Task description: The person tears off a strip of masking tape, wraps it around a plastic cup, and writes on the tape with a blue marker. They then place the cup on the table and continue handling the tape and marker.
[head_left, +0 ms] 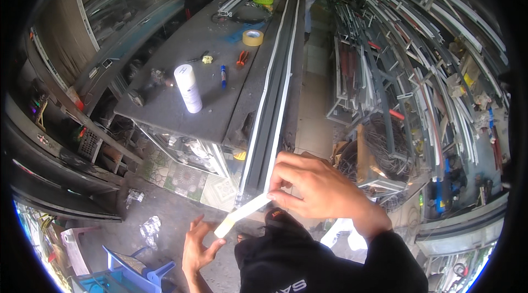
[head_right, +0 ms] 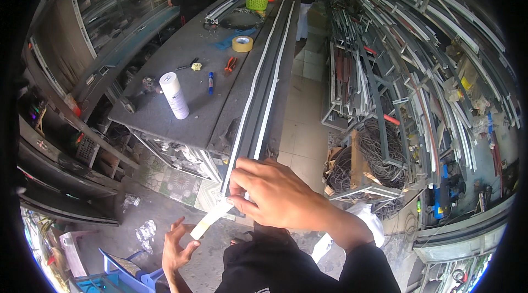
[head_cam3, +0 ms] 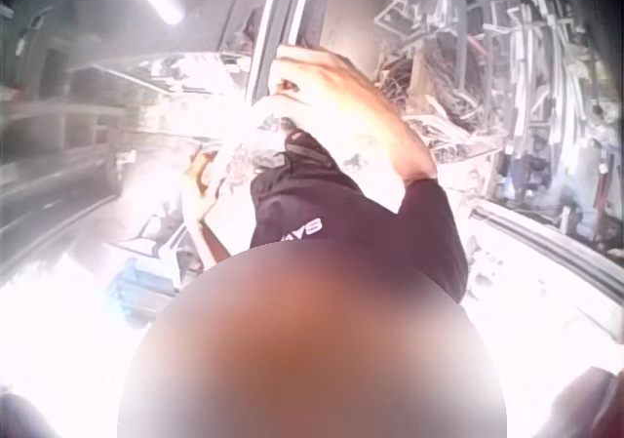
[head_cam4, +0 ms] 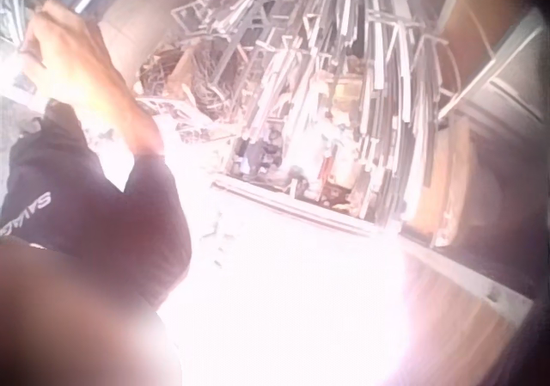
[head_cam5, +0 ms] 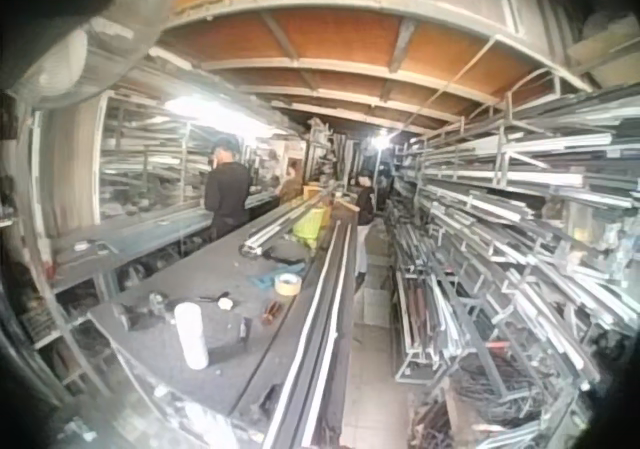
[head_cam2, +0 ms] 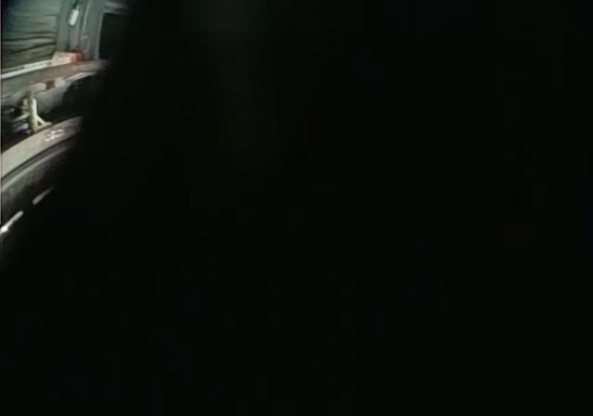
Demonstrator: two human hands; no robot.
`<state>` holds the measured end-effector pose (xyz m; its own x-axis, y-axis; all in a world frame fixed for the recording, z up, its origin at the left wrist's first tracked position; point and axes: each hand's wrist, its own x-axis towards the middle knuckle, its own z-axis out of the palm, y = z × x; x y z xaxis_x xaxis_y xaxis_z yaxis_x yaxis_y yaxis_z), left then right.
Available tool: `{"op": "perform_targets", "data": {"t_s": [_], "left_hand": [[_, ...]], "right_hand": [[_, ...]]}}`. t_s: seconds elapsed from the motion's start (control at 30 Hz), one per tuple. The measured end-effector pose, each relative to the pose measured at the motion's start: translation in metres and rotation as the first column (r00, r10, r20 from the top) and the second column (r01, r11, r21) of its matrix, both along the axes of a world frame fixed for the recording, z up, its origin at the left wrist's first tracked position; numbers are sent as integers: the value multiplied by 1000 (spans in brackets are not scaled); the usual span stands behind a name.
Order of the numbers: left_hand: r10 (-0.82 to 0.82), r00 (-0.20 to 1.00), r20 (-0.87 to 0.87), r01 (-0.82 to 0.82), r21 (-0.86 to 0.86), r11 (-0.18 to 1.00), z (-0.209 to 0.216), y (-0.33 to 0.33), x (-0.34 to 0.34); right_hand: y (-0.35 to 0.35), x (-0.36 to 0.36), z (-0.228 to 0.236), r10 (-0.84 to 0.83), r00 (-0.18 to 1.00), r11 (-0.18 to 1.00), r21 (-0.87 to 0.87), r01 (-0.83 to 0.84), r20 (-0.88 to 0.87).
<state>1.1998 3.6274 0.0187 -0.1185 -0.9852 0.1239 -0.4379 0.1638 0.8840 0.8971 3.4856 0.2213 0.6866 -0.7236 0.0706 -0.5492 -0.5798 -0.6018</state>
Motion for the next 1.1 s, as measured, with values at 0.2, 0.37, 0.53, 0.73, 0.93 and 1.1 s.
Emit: {"op": "perform_targets", "data": {"t_s": [0.2,0.37,0.53,0.73,0.93,1.1], "left_hand": [[36,999,21,-35,-46,998,7,-11,29],[71,988,138,-43,-192,981,49,-58,57],[172,915,365,-48,-325,944,71,-118,96],[341,896,283,-178,-476,861,79,-203,158],[107,992,65,-74,-382,921,71,-276,232],[-109,986,-126,55,-372,927,52,-353,276]], "right_hand": [[10,28,3,-166,984,978,-141,156,-62],[-9,35,-7,-385,915,903,-154,400,118],[-66,59,-47,-417,847,861,-156,485,329],[-141,104,-91,-366,744,860,-103,500,559],[-173,155,-111,-377,700,814,-144,563,606],[-218,210,-149,-450,601,782,-34,623,660]]}}
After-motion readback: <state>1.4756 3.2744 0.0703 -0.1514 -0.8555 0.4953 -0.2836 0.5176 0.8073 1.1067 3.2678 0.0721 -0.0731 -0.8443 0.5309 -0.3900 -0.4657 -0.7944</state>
